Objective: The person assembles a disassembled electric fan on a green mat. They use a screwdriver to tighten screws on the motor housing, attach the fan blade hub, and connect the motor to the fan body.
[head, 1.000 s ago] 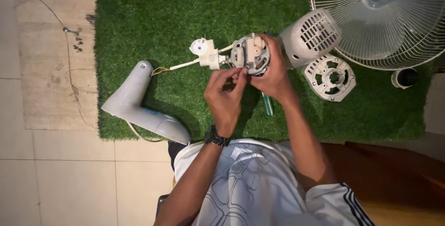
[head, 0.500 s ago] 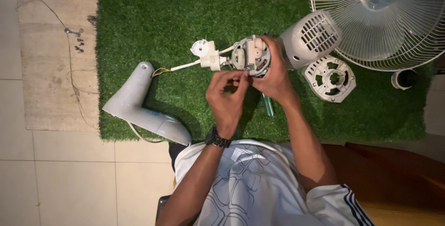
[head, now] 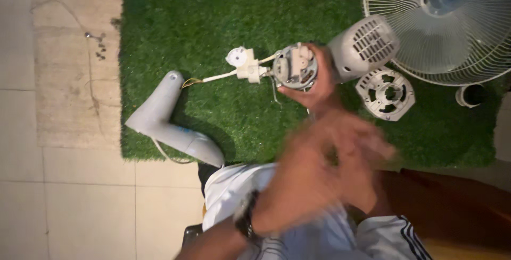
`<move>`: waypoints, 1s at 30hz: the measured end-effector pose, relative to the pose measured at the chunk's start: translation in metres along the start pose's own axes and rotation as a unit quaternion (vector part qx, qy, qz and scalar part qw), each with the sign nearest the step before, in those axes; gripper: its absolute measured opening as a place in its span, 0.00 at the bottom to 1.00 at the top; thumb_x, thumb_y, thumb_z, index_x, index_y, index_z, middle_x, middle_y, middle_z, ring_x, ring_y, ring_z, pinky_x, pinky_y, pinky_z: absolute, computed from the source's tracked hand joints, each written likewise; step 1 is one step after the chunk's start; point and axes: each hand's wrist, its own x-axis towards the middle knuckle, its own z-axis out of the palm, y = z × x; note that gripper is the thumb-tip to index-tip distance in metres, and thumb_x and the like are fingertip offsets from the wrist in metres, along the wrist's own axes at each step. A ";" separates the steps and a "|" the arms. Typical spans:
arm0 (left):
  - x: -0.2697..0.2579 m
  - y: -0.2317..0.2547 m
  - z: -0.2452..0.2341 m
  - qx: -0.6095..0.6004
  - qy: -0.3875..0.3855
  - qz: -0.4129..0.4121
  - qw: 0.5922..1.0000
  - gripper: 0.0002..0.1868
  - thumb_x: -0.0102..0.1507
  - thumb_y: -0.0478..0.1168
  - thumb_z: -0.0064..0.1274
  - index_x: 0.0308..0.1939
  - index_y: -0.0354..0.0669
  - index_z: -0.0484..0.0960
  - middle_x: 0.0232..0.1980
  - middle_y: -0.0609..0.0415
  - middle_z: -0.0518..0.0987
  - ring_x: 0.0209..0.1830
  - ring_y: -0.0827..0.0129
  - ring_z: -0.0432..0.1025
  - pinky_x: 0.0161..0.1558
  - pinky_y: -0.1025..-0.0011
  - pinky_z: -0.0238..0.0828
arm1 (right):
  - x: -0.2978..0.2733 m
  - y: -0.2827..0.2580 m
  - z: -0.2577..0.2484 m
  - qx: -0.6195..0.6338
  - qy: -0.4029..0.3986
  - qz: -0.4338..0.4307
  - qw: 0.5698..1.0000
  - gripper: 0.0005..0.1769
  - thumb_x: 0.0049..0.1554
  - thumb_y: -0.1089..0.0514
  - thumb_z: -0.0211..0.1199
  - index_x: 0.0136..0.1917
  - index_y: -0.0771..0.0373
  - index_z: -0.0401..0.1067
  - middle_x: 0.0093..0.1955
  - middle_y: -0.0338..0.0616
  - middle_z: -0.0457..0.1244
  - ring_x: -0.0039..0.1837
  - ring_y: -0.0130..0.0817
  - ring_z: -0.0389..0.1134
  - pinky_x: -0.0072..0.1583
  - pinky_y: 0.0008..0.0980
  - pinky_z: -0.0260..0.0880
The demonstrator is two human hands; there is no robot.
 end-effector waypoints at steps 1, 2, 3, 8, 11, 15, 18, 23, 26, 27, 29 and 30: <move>-0.005 0.017 -0.010 -0.002 -0.126 0.018 0.992 0.04 0.73 0.32 0.52 0.51 0.43 0.77 0.50 0.56 0.83 0.48 0.73 0.80 0.42 0.78 0.76 | -0.002 -0.001 0.001 -0.016 -0.010 0.011 1.000 0.54 0.43 0.55 0.86 0.75 0.67 0.58 0.68 0.55 0.57 0.70 0.47 0.62 0.71 0.44 0.65; -0.004 0.027 -0.021 0.050 -0.150 0.009 0.987 0.05 0.72 0.32 0.52 0.51 0.43 0.78 0.50 0.55 0.83 0.48 0.72 0.80 0.42 0.78 0.76 | -0.005 -0.003 -0.002 -0.032 -0.021 0.021 0.999 0.54 0.44 0.55 0.87 0.75 0.67 0.58 0.68 0.54 0.57 0.70 0.47 0.63 0.71 0.44 0.66; 0.003 0.029 -0.040 0.114 -0.172 0.002 0.978 0.05 0.72 0.32 0.52 0.51 0.43 0.78 0.50 0.55 0.83 0.48 0.72 0.80 0.42 0.77 0.76 | -0.002 -0.002 -0.003 -0.048 -0.027 0.026 0.998 0.54 0.44 0.54 0.87 0.75 0.67 0.59 0.68 0.54 0.58 0.70 0.48 0.63 0.70 0.44 0.66; 0.032 0.024 -0.090 0.458 -0.073 -0.066 0.883 0.07 0.70 0.33 0.52 0.51 0.45 0.79 0.50 0.55 0.82 0.49 0.70 0.79 0.42 0.75 0.76 | 0.004 -0.004 -0.002 -0.002 -0.025 0.057 0.998 0.52 0.45 0.54 0.84 0.74 0.67 0.58 0.66 0.52 0.59 0.68 0.44 0.64 0.69 0.42 0.67; 0.045 0.017 -0.118 0.538 -0.023 -0.093 0.837 0.08 0.69 0.33 0.52 0.51 0.46 0.79 0.50 0.54 0.82 0.49 0.69 0.79 0.42 0.73 0.76 | 0.002 -0.001 0.000 -0.012 -0.017 0.045 0.999 0.52 0.44 0.54 0.84 0.73 0.68 0.58 0.65 0.52 0.60 0.66 0.42 0.64 0.67 0.41 0.68; 0.050 0.019 -0.129 0.559 0.001 -0.099 0.823 0.09 0.67 0.33 0.52 0.51 0.47 0.80 0.50 0.54 0.82 0.49 0.67 0.78 0.42 0.71 0.76 | 0.004 -0.001 0.001 -0.020 -0.030 0.071 0.997 0.51 0.44 0.54 0.83 0.72 0.68 0.59 0.65 0.51 0.61 0.66 0.41 0.66 0.66 0.40 0.69; 0.047 0.021 -0.132 0.543 -0.003 -0.092 0.835 0.10 0.66 0.34 0.52 0.51 0.47 0.81 0.50 0.54 0.82 0.49 0.65 0.78 0.42 0.69 0.76 | 0.005 -0.004 -0.002 0.013 -0.021 0.049 0.998 0.51 0.44 0.54 0.83 0.72 0.68 0.58 0.64 0.52 0.61 0.65 0.41 0.66 0.65 0.40 0.69; 0.019 0.012 -0.130 0.464 -0.058 -0.078 0.881 0.12 0.65 0.34 0.52 0.51 0.49 0.82 0.50 0.53 0.82 0.49 0.63 0.78 0.43 0.67 0.76 | 0.004 -0.007 0.000 0.042 -0.026 0.088 0.995 0.50 0.45 0.53 0.82 0.72 0.67 0.58 0.65 0.49 0.62 0.66 0.38 0.67 0.66 0.39 0.70; 0.010 0.002 -0.103 0.384 -0.139 -0.072 0.910 0.13 0.63 0.35 0.52 0.51 0.49 0.82 0.50 0.53 0.82 0.49 0.62 0.77 0.43 0.65 0.76 | 0.003 -0.004 -0.001 0.003 -0.020 0.060 0.998 0.50 0.44 0.55 0.83 0.72 0.67 0.59 0.65 0.51 0.61 0.66 0.40 0.65 0.66 0.40 0.69; 0.009 -0.001 -0.086 0.354 -0.176 -0.067 0.916 0.13 0.63 0.35 0.52 0.51 0.50 0.83 0.50 0.53 0.82 0.49 0.62 0.77 0.43 0.65 0.76 | 0.001 -0.003 -0.003 -0.024 -0.011 0.040 0.999 0.50 0.44 0.56 0.84 0.72 0.68 0.59 0.64 0.53 0.60 0.66 0.42 0.64 0.66 0.41 0.69; 0.007 -0.007 -0.048 0.300 -0.247 -0.067 0.919 0.14 0.62 0.35 0.52 0.51 0.50 0.83 0.50 0.53 0.82 0.49 0.61 0.77 0.43 0.64 0.76 | 0.000 -0.002 -0.002 0.007 -0.014 0.050 0.999 0.51 0.44 0.54 0.84 0.72 0.67 0.59 0.65 0.53 0.60 0.66 0.42 0.64 0.67 0.41 0.69; 0.006 -0.011 -0.031 0.279 -0.281 -0.068 0.916 0.14 0.62 0.35 0.52 0.51 0.50 0.83 0.50 0.52 0.82 0.49 0.60 0.77 0.43 0.63 0.76 | 0.001 -0.001 -0.001 0.022 -0.015 0.055 0.998 0.51 0.44 0.54 0.84 0.73 0.67 0.59 0.65 0.53 0.59 0.66 0.42 0.64 0.67 0.41 0.69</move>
